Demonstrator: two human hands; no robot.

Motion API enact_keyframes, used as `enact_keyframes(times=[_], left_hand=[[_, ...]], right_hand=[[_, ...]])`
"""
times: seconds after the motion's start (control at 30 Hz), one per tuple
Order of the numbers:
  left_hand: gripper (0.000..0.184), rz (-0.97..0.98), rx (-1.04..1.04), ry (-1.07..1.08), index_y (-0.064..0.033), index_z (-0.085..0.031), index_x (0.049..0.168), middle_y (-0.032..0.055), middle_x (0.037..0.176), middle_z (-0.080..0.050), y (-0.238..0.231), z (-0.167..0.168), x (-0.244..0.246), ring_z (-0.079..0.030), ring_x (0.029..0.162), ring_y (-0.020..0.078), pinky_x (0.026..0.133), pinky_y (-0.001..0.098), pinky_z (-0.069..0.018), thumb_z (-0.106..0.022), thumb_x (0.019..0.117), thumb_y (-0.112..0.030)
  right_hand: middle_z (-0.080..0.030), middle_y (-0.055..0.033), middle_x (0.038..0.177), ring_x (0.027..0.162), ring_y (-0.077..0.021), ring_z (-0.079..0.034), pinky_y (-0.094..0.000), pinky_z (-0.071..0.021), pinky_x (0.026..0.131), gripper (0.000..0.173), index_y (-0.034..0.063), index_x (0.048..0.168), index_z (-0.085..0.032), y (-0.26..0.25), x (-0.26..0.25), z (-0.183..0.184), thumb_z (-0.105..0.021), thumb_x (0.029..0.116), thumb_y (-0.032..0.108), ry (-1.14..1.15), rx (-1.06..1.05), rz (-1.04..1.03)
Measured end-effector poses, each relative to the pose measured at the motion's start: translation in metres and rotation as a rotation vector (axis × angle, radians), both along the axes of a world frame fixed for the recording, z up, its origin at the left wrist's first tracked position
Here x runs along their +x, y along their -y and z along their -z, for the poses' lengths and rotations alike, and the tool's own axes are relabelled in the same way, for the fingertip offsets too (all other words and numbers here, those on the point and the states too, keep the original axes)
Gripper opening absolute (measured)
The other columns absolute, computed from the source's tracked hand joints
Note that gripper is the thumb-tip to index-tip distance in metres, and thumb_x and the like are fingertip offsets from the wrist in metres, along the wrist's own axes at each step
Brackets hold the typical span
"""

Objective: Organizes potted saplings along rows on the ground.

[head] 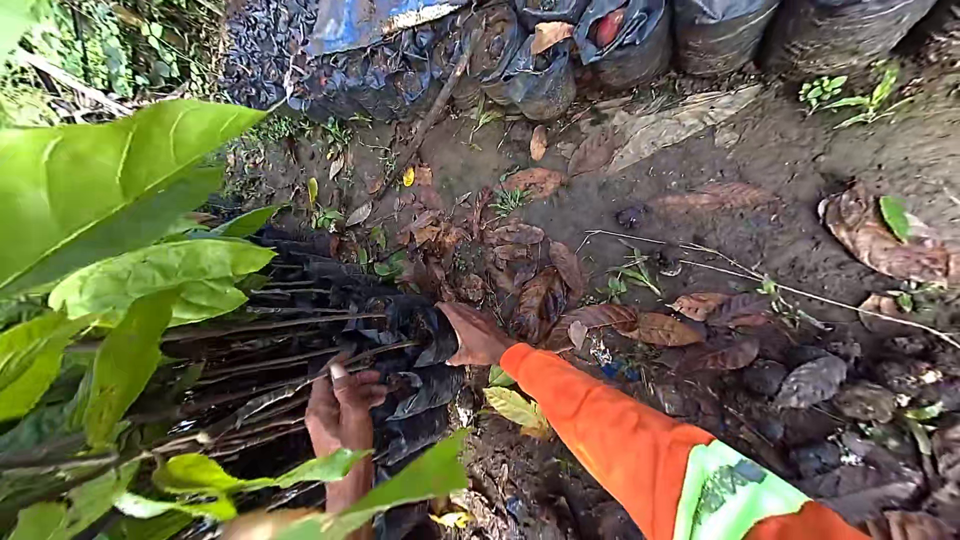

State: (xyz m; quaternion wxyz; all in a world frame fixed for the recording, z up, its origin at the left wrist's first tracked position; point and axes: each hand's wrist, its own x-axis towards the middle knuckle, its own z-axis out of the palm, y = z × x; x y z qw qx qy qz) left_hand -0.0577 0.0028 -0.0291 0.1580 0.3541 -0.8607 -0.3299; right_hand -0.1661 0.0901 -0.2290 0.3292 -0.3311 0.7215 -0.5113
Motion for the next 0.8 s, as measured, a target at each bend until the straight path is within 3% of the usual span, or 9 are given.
enact_keyframes(times=[0.13,0.23,0.4,0.5,0.57,0.63,0.7,0.8], left_hand=[[0.035,0.086,-0.022,-0.060,0.0092,-0.055,0.122,0.0053,0.087,-0.072,-0.004,-0.011,-0.015,-0.070,0.063,0.0084,0.061,0.0259,-0.0614,-0.032,0.1115,-0.014],[0.034,0.168,-0.059,-0.150,0.0086,-0.056,0.118,0.0044,0.086,-0.072,-0.008,-0.025,-0.035,-0.071,0.065,0.0086,0.064,0.0275,-0.0626,-0.033,0.1114,-0.015],[0.036,0.254,-0.126,-0.251,0.0005,-0.058,0.120,0.0007,0.090,-0.072,-0.013,-0.053,-0.065,-0.072,0.068,0.0093,0.065,0.0280,-0.0632,-0.031,0.1123,-0.021],[0.037,0.251,-0.160,-0.221,0.0019,-0.058,0.120,0.0013,0.088,-0.073,-0.009,-0.044,-0.056,-0.072,0.069,0.0091,0.065,0.0280,-0.0633,-0.030,0.1122,-0.021],[0.040,0.175,-0.131,-0.137,0.0081,-0.058,0.122,0.0069,0.089,-0.072,0.003,-0.017,-0.028,-0.072,0.070,0.0117,0.067,0.0310,-0.0637,-0.030,0.1120,-0.019],[0.044,0.054,-0.079,-0.078,0.0133,-0.052,0.127,0.0131,0.091,-0.071,0.015,0.015,0.009,-0.072,0.070,0.0144,0.067,0.0332,-0.0634,-0.027,0.1125,-0.020],[0.045,-0.034,-0.058,-0.075,0.0128,-0.049,0.130,0.0118,0.090,-0.070,0.021,0.026,0.022,-0.071,0.068,0.0130,0.065,0.0313,-0.0620,-0.024,0.1127,-0.021],[0.044,-0.120,0.002,-0.036,0.0102,-0.048,0.130,0.0099,0.087,-0.071,0.008,0.015,0.014,-0.072,0.066,0.0123,0.063,0.0295,-0.0626,-0.021,0.1132,-0.019]], right_hand=[[-0.046,-0.0167,0.155,0.142,-0.0332,-0.047,-0.0529,-0.0406,0.115,0.108,0.0077,0.157,-0.035,-0.014,-0.006,-0.018,-0.093,0.0686,0.030,-0.002,0.033,0.089],[-0.052,-0.0160,0.150,0.136,-0.0340,-0.053,-0.0562,-0.0453,0.109,0.102,0.0102,0.155,-0.040,-0.034,-0.030,-0.045,-0.093,0.0704,0.030,-0.048,0.047,0.153],[-0.059,-0.0185,0.140,0.124,-0.0374,-0.061,-0.0592,-0.0525,0.098,0.103,0.0071,0.150,-0.045,-0.054,-0.064,-0.076,-0.097,0.0629,0.026,-0.274,-0.043,0.387],[-0.059,-0.0168,0.140,0.123,-0.0351,-0.062,-0.0563,-0.0540,0.097,0.105,0.0086,0.149,-0.047,-0.047,-0.057,-0.067,-0.098,0.0592,0.027,-0.289,-0.028,0.367],[-0.054,-0.0180,0.146,0.132,-0.0349,-0.056,-0.0546,-0.0493,0.107,0.106,0.0089,0.152,-0.042,-0.024,-0.025,-0.039,-0.096,0.0629,0.025,-0.158,-0.009,0.241],[-0.043,-0.0211,0.157,0.146,-0.0358,-0.042,-0.0516,-0.0346,0.121,0.109,0.0052,0.158,-0.034,0.001,0.013,-0.010,-0.093,0.0673,0.016,-0.022,-0.013,0.106],[-0.039,-0.0211,0.160,0.150,-0.0347,-0.035,-0.0479,-0.0273,0.125,0.109,0.0040,0.159,-0.030,0.010,0.016,-0.007,-0.091,0.0688,0.011,0.012,-0.014,0.045],[-0.038,-0.0210,0.160,0.151,-0.0339,-0.034,-0.0464,-0.0271,0.125,0.110,0.0036,0.160,-0.028,0.007,0.015,-0.003,-0.091,0.0701,0.012,0.005,-0.014,-0.003]])
